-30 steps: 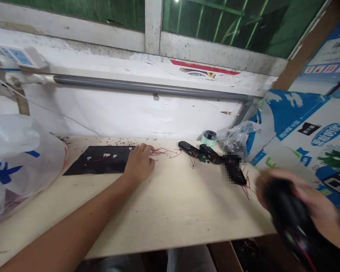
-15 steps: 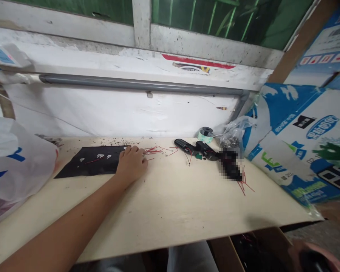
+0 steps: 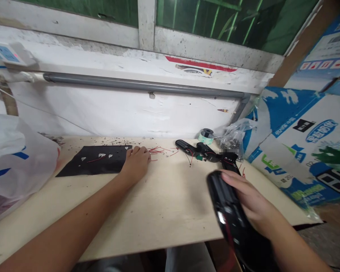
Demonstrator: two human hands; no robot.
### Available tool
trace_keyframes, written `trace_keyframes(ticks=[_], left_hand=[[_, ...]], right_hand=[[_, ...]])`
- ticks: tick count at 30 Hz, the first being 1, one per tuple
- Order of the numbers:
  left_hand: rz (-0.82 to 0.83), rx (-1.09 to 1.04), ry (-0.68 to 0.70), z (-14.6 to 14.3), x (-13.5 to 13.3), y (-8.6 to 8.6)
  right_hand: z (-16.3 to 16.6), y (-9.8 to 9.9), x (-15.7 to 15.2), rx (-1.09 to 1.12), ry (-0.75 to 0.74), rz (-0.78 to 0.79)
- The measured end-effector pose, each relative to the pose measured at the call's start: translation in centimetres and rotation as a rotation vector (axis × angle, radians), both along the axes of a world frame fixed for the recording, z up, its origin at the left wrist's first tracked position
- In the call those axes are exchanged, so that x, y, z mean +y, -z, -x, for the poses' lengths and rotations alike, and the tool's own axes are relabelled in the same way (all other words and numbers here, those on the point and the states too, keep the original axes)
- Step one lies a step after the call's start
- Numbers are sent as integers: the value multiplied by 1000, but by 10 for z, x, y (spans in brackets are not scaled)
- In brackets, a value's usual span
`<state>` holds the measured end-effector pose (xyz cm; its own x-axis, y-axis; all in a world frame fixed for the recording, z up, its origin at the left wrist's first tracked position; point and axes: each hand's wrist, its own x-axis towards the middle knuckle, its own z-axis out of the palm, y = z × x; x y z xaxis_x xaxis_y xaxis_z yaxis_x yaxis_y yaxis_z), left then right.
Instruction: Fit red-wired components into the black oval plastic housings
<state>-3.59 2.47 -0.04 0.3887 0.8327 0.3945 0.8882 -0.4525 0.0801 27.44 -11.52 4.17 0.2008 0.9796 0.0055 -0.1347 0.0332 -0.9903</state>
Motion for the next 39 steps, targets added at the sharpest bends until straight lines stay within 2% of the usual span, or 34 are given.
trace_keyframes(ticks=[2, 4, 8, 11, 16, 19, 23, 25, 30, 33, 36, 39], left_hand=[[-13, -54, 15, -2, 0, 0], [-16, -164, 43, -4, 0, -1], [-44, -368, 193, -6, -2, -3], [-56, -476, 234, -5, -2, -2], [-163, -579, 198, -3, 0, 2], [-232, -592, 235, -6, -2, 1], [-201, -687, 329, -12, -7, -1], [-195, -769, 359, -14, -9, -2], [-144, -998, 334, -16, -11, -4], [-85, -1066, 338, -17, -13, -5], [3, -1132, 365, -20, -16, -6], [59, -1138, 398, -23, -19, -7]], right_hand=[[27, -5, 28, 122, -195, 136], [54, -5, 56, 188, -276, 139], [96, 4, 102, 135, -454, 214], [110, 17, 119, 148, -533, 191], [103, 35, 126, 72, -597, 130], [99, 40, 127, -34, -550, 128], [100, 43, 125, -263, -327, 49], [101, 43, 122, -401, -238, -69], [99, 37, 114, -800, -121, -430], [97, 33, 111, -949, -59, -504], [99, 33, 111, -944, -19, -517], [102, 37, 114, -767, -94, -552]])
